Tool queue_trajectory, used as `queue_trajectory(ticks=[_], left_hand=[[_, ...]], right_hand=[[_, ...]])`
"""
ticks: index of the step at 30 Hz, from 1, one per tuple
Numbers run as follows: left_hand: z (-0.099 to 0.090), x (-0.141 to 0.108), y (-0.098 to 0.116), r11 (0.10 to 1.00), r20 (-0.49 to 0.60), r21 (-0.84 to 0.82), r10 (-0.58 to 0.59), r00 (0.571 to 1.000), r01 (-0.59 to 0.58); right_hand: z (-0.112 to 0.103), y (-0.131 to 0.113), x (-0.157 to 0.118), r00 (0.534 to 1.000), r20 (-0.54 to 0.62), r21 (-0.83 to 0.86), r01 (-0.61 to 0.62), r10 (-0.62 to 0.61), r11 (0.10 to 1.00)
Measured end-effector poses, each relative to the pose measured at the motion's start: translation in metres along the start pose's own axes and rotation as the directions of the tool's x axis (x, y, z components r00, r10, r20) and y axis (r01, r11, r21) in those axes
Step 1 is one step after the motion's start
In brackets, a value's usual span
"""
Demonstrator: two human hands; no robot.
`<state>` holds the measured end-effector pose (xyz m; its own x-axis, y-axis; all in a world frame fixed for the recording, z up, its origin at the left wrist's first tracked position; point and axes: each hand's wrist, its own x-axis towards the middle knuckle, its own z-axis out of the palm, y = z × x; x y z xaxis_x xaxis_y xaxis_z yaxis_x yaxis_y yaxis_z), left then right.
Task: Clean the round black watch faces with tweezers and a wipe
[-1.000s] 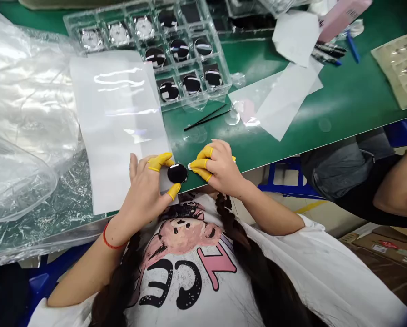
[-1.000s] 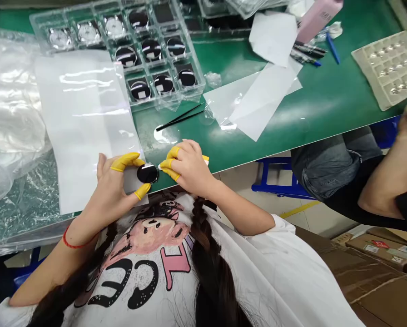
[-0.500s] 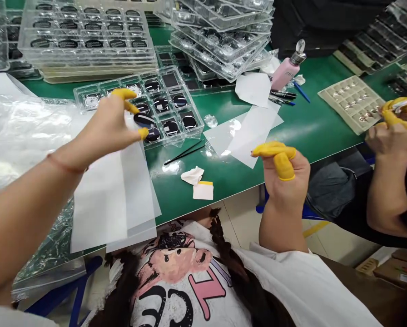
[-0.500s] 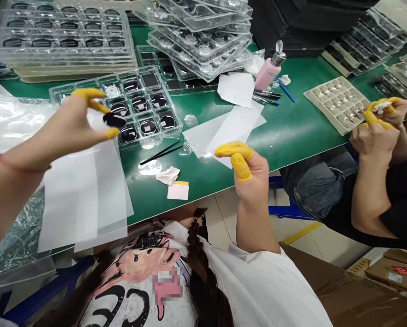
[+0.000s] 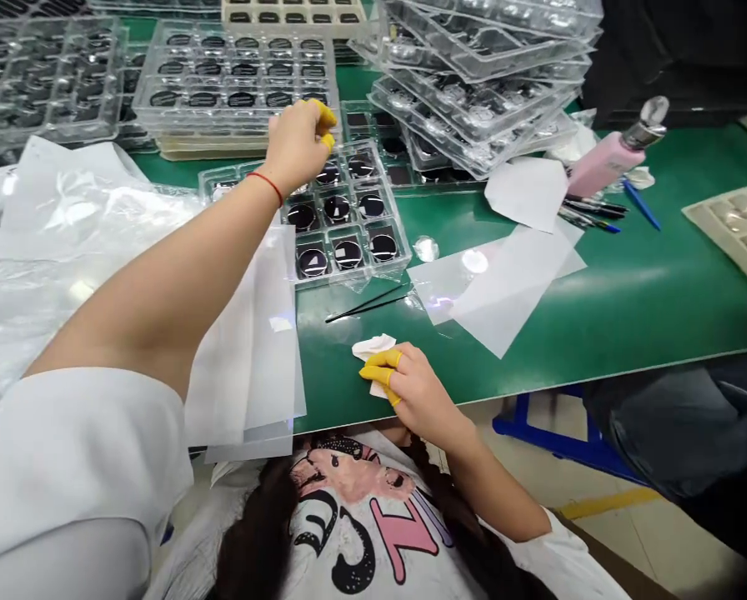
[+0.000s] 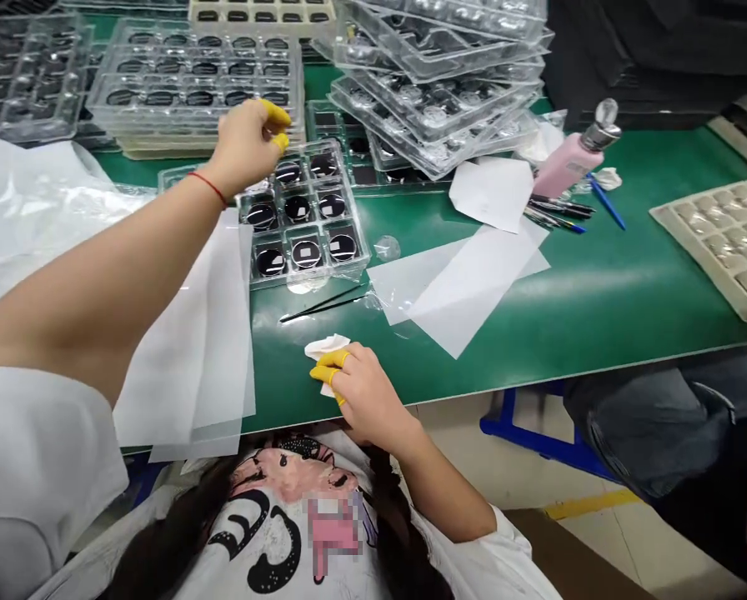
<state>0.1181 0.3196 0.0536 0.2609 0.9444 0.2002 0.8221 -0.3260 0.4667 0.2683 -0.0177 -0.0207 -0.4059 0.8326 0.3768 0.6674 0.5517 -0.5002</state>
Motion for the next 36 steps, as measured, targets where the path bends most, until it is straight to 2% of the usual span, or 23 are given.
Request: queue_trajectory(ticks=[2,4,6,8,10,13,15,17,18,19,20,21,22,23,24,25,27,28,29,30,32,34,36], left_hand=[[-0.015,-0.005,-0.018,0.997,0.055,0.063,-0.047,0.997,0.044],[-0.024,-0.011,-0.032,0.991,0.155,0.115,-0.093,0.984,0.076],[-0.027,-0.017,-0.04,0.985,0.231,0.149,-0.12,0.965,0.086],[-0.029,-0.019,-0.041,0.983,0.258,0.165,-0.128,0.958,0.086],[-0.034,-0.021,-0.033,0.983,0.258,0.168,-0.112,0.96,0.07],[-0.05,-0.028,-0.009,0.986,0.204,0.169,-0.05,0.978,0.015],[-0.063,-0.044,0.013,0.988,0.165,0.149,0.019,0.986,-0.044],[-0.076,-0.074,0.034,0.982,0.168,0.047,0.171,0.971,-0.181],[-0.081,-0.095,0.043,0.94,0.172,-0.072,0.34,0.924,-0.333],[-0.085,-0.118,0.05,0.889,0.174,-0.147,0.454,0.874,-0.433],[-0.088,-0.142,0.054,0.844,0.183,-0.188,0.533,0.826,-0.503],[-0.089,-0.168,0.055,0.778,0.184,-0.222,0.626,0.758,-0.588],[-0.089,-0.192,0.053,0.73,0.195,-0.258,0.681,0.706,-0.633],[-0.088,-0.216,0.049,0.714,0.196,-0.313,0.694,0.693,-0.626],[-0.085,-0.239,0.043,0.716,0.182,-0.379,0.679,0.711,-0.587],[-0.082,-0.259,0.035,0.729,0.159,-0.438,0.638,0.753,-0.525],[-0.072,-0.296,0.019,0.756,0.111,-0.551,0.487,0.867,-0.354],[-0.066,-0.313,0.011,0.753,0.12,-0.607,0.4,0.908,-0.252],[-0.06,-0.327,0.005,0.734,0.162,-0.664,0.329,0.931,-0.143],[-0.053,-0.34,0.0,0.697,0.228,-0.716,0.288,0.93,-0.04],[-0.041,-0.361,-0.006,0.642,0.289,-0.761,0.212,0.934,0.09],[-0.03,-0.373,-0.008,0.622,0.238,-0.777,0.145,0.96,0.099],[-0.023,-0.378,-0.011,0.616,0.173,-0.784,0.106,0.979,0.072]], right_hand=[[0.0,0.004,0.003,1.0,0.004,0.011,-0.003,0.003,1.0],[0.001,0.007,0.007,1.0,-0.001,-0.002,0.009,-0.009,1.0],[0.003,0.007,0.012,1.0,0.002,-0.026,0.023,-0.023,0.999],[0.004,0.007,0.016,0.999,0.007,-0.044,0.032,-0.032,0.999],[0.005,0.008,0.017,0.999,-0.017,-0.03,0.037,-0.037,0.999],[0.002,0.009,0.017,0.989,-0.149,0.057,0.003,0.005,0.998],[-0.001,0.008,0.016,0.967,-0.241,0.126,-0.055,0.084,0.991],[-0.005,0.004,0.017,0.93,-0.289,0.251,-0.157,0.228,0.955],[-0.006,0.0,0.018,0.899,-0.295,0.354,-0.21,0.322,0.911],[-0.007,-0.005,0.02,0.865,-0.285,0.48,-0.245,0.414,0.843],[-0.007,-0.01,0.022,0.834,-0.255,0.611,-0.254,0.49,0.75],[-0.006,-0.017,0.025,0.816,-0.209,0.726,-0.24,0.54,0.644],[-0.004,-0.024,0.027,0.817,-0.144,0.811,-0.225,0.558,0.54],[-0.002,-0.031,0.029,0.831,-0.071,0.862,-0.227,0.551,0.454],[0.001,-0.039,0.031,0.847,0.003,0.886,-0.249,0.531,0.391],[0.004,-0.046,0.033,0.856,0.067,0.891,-0.282,0.512,0.355],[0.01,-0.059,0.035,0.849,0.133,0.875,-0.343,0.512,0.341],[0.013,-0.065,0.036,0.837,0.137,0.864,-0.362,0.529,0.349],[0.017,-0.07,0.036,0.828,0.128,0.854,-0.372,0.546,0.363],[0.02,-0.074,0.037,0.824,0.118,0.84,-0.381,0.554,0.387],[0.028,-0.082,0.038,0.841,0.07,0.783,-0.379,0.536,0.493],[0.033,-0.09,0.039,0.892,-0.05,0.661,-0.308,0.45,0.684],[0.036,-0.098,0.04,0.928,-0.189,0.466,-0.203,0.321,0.861]])
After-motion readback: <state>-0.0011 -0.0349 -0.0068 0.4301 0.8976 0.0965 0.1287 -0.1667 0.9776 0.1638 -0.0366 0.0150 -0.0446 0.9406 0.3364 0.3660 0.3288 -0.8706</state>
